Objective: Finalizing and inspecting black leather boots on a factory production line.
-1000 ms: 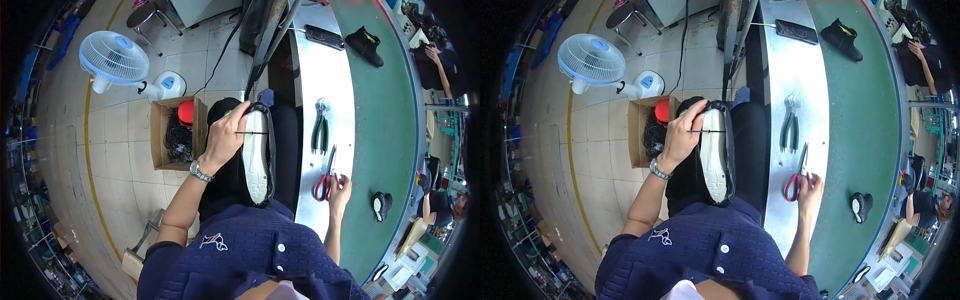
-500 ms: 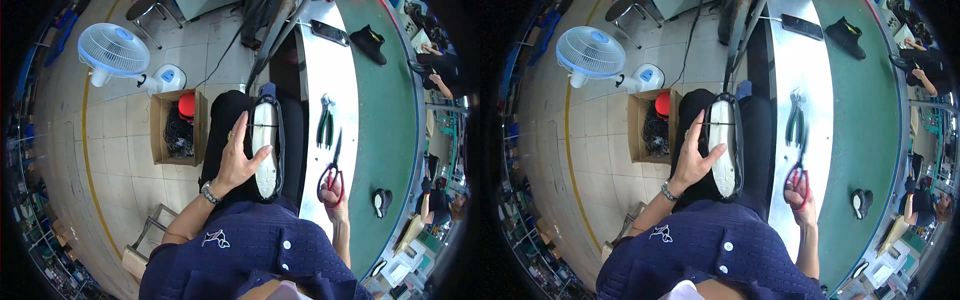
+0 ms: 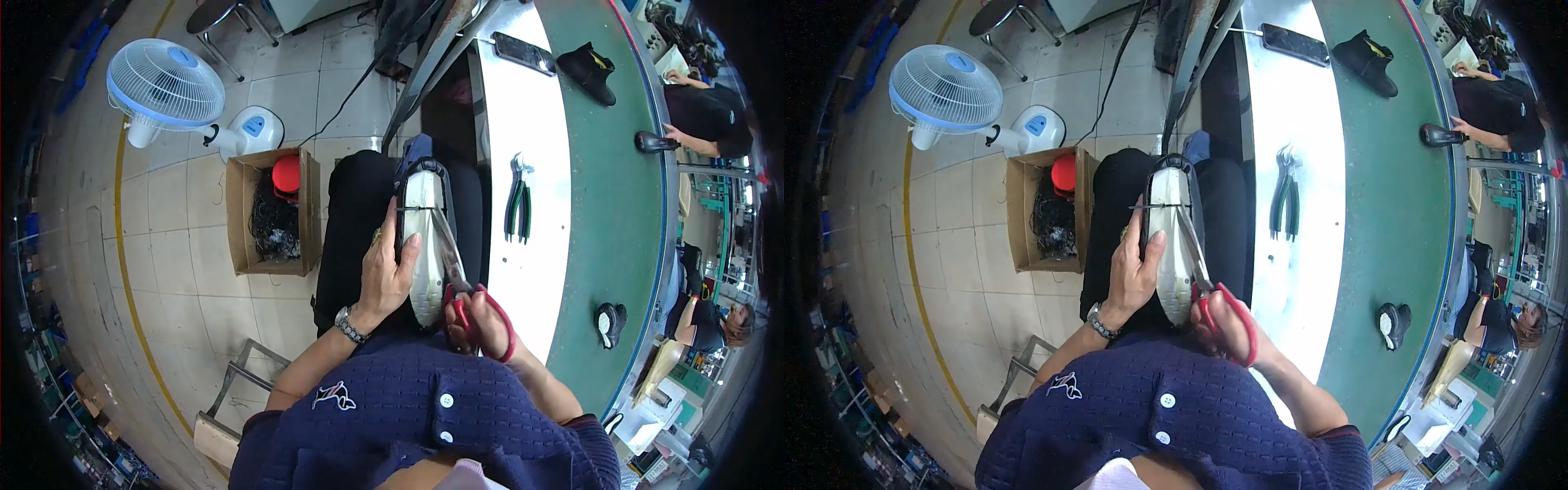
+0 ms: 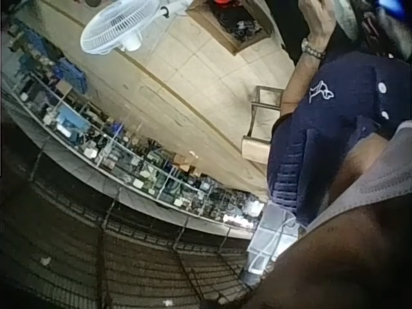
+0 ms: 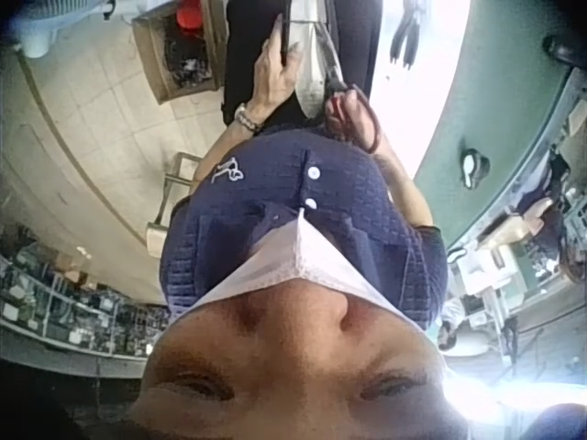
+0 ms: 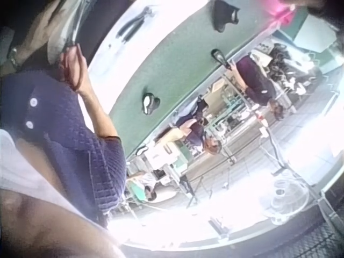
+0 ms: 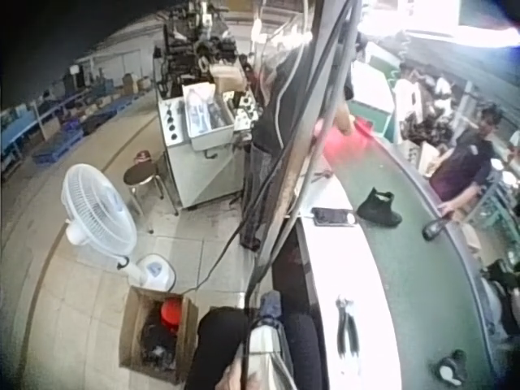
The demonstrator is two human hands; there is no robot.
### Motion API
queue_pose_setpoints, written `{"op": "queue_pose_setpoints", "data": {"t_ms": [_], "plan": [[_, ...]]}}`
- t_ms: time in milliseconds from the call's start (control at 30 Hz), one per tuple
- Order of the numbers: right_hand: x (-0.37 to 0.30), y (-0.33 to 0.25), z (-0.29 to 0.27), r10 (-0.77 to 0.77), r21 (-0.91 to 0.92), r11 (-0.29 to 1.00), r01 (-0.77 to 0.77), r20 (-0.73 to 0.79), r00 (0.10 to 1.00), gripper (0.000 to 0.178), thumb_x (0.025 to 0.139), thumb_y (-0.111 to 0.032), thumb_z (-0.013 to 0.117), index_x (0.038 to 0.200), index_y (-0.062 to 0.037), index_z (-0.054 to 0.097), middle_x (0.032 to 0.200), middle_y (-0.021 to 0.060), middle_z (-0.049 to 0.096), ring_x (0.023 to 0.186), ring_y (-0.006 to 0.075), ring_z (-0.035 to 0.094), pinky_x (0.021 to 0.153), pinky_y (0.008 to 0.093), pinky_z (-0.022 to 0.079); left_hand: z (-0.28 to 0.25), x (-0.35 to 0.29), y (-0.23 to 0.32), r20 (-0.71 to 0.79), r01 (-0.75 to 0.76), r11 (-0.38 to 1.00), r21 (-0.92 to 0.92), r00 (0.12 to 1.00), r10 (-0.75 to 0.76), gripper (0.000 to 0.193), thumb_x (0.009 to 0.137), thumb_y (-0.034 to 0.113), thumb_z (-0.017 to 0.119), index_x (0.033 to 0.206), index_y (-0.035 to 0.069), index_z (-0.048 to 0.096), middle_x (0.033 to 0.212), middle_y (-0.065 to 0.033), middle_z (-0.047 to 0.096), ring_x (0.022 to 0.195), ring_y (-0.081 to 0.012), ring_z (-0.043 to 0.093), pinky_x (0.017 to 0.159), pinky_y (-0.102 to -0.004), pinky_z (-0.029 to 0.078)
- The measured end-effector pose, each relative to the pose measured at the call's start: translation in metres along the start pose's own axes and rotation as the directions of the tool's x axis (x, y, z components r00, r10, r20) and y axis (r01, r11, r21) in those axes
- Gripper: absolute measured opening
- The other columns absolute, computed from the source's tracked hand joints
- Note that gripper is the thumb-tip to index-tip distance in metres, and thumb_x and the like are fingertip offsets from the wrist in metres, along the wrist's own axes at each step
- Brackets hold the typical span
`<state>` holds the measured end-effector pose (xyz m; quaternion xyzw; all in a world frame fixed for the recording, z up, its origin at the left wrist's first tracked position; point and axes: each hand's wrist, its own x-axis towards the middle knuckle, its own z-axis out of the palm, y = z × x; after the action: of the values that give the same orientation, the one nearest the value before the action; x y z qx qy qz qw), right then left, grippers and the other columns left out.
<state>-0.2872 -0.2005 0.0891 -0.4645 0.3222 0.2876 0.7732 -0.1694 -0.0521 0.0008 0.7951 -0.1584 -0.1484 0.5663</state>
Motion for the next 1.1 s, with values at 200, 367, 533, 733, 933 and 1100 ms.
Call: {"op": "queue_pose_setpoints", "data": {"t_ms": [200,367,533,733,933,1100], "plan": [[0.016,0.011,0.013,-0.144,-0.139,0.983,0.119,-0.192,0.971,0.059,0.094,-0.059,0.045,0.063,-0.0097,0.048,0.051,-0.0034,0.041,0.047,0.0087,0.039,0.043,0.0272,0.025,-0.009,0.004,0.010,-0.002,-0.020,1.000,0.006,1.000,0.020,0.061,0.098,0.028,0.050,0.144,-0.007,0.030,0.127,-0.0330,0.052,0.113,-0.0427,0.056,0.094,-0.0416,0.046],[0.015,0.038,-0.009,-0.211,-0.189,0.968,0.167,-0.238,0.948,0.034,0.087,-0.036,0.069,0.070,-0.0107,0.054,0.058,-0.0060,0.043,0.052,0.0066,0.040,0.046,0.0262,0.029,-0.004,-0.001,-0.003,-0.017,-0.138,0.983,0.119,0.990,0.141,0.064,0.094,0.020,0.055,0.145,-0.007,0.027,0.130,-0.0341,0.049,0.119,-0.0439,0.052,0.100,-0.0413,0.043],[0.000,0.020,-0.043,-0.377,-0.275,0.917,0.291,-0.352,0.856,0.035,0.091,-0.035,0.053,0.067,-0.0116,0.043,0.053,-0.0035,0.044,0.046,0.0086,0.045,0.042,0.0244,0.032,-0.015,0.013,0.017,-0.079,-0.340,0.845,0.413,0.911,0.405,0.051,0.087,0.016,0.065,0.134,0.002,0.050,0.144,-0.0173,0.044,0.129,-0.0329,0.047,0.104,-0.0382,0.041],[0.048,0.096,-0.162,-0.580,-0.511,0.808,0.293,-0.605,0.545,0.026,0.095,-0.034,0.061,0.081,-0.0110,0.060,0.049,-0.0043,0.038,0.037,0.0086,0.033,0.035,0.0274,0.024,-0.012,0.024,0.015,-0.113,-0.451,0.716,0.534,0.801,0.588,0.014,0.081,0.006,0.070,0.094,0.000,0.069,0.119,-0.0106,0.063,0.116,-0.0275,0.057,0.094,-0.0342,0.048],[0.057,0.141,-0.228,-0.592,-0.519,0.805,0.288,-0.663,0.458,0.026,0.093,-0.024,0.063,0.103,-0.0008,0.057,0.080,0.0042,0.056,0.077,0.0113,0.059,0.066,0.0241,0.049,-0.005,0.028,0.011,-0.190,-0.419,0.807,0.415,0.828,0.528,0.011,0.084,0.005,0.065,0.093,-0.002,0.065,0.101,-0.0114,0.064,0.099,-0.0269,0.061,0.085,-0.0352,0.050],[0.016,0.173,-0.234,-0.474,-0.291,0.875,0.386,-0.672,0.569,0.040,0.093,-0.013,0.062,0.126,0.0024,0.046,0.112,0.0123,0.062,0.092,0.0163,0.063,0.079,0.0257,0.053,-0.013,0.012,0.048,-0.230,-0.423,0.836,0.348,0.826,0.514,0.010,0.085,0.004,0.065,0.094,-0.002,0.063,0.097,-0.0118,0.063,0.088,-0.0269,0.063,0.077,-0.0342,0.052]]}}
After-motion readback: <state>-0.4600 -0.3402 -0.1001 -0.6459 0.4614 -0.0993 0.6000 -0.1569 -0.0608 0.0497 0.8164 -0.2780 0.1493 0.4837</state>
